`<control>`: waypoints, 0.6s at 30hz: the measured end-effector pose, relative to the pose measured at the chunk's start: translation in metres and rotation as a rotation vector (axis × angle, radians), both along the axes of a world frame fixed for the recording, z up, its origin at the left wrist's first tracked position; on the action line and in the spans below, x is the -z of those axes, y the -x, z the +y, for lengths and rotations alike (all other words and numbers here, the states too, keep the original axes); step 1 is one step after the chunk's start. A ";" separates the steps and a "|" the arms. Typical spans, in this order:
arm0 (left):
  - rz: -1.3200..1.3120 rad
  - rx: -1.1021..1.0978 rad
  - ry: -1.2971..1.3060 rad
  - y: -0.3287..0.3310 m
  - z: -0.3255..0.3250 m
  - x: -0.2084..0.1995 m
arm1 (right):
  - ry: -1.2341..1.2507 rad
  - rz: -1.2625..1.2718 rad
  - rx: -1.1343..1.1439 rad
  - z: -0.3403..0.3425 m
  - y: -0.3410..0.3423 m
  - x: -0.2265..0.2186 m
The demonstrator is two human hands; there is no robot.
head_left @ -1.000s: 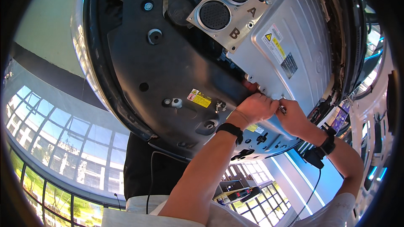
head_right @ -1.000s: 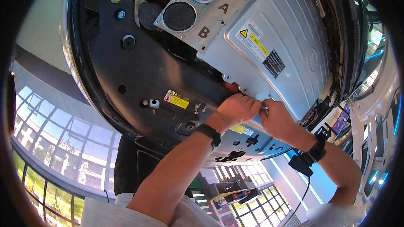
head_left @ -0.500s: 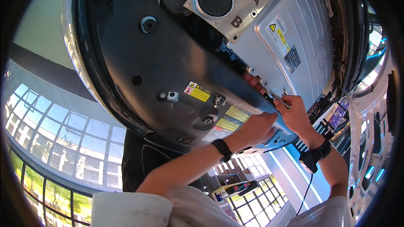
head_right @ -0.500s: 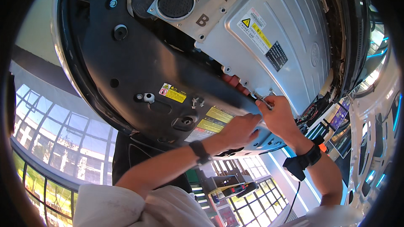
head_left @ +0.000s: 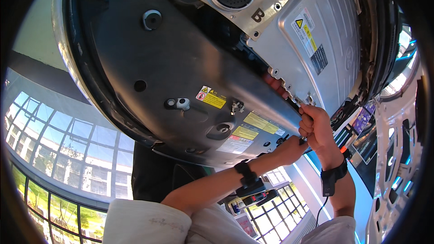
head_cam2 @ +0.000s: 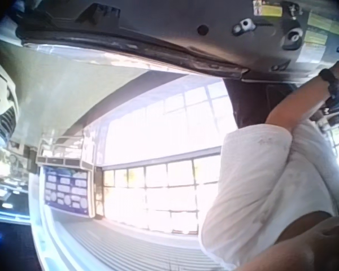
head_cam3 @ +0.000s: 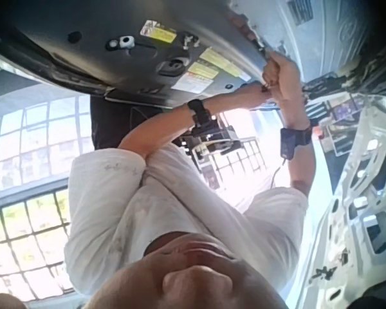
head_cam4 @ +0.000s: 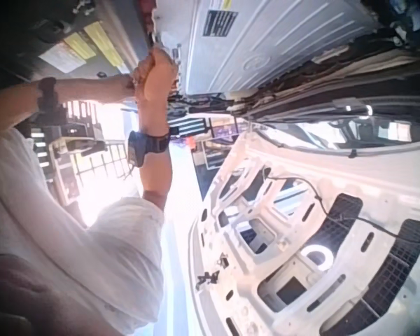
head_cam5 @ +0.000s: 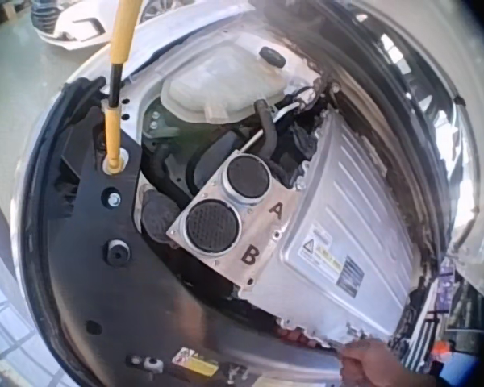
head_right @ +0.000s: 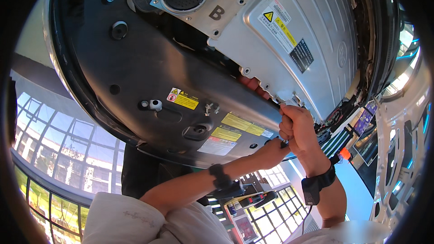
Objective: Loosening and tightening bolts on an electric vehicle engine component using a ratchet.
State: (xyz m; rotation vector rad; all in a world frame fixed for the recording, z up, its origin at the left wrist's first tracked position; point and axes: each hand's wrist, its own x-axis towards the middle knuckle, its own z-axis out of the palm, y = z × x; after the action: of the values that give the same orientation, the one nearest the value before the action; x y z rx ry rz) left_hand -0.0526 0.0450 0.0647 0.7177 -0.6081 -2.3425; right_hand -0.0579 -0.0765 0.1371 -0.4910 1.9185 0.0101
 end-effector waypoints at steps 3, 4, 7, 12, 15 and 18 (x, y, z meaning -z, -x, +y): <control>-0.205 0.115 0.029 -0.049 0.005 -0.006 | -0.003 -0.085 0.252 0.004 -0.008 0.001; -0.245 0.187 -0.014 -0.065 0.001 -0.010 | 0.015 -0.117 0.357 0.002 -0.012 0.001; -0.316 0.251 0.008 -0.092 -0.006 -0.018 | 0.033 -0.154 0.430 0.005 -0.012 0.003; -0.153 0.206 0.132 -0.042 -0.009 0.006 | 0.033 -0.042 0.059 0.010 -0.004 0.003; 0.326 -0.176 0.005 0.008 -0.029 0.014 | 0.005 0.137 -0.467 0.003 0.007 0.008; 1.041 -0.596 -0.353 0.074 -0.053 0.012 | 0.409 0.280 -1.392 -0.013 -0.010 0.000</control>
State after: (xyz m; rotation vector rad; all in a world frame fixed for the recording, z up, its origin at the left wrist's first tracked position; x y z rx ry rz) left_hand -0.1267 -0.0077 0.0527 -0.2290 0.4324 -1.8904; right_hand -0.0478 -0.0899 0.1369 -2.0821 1.4567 0.6136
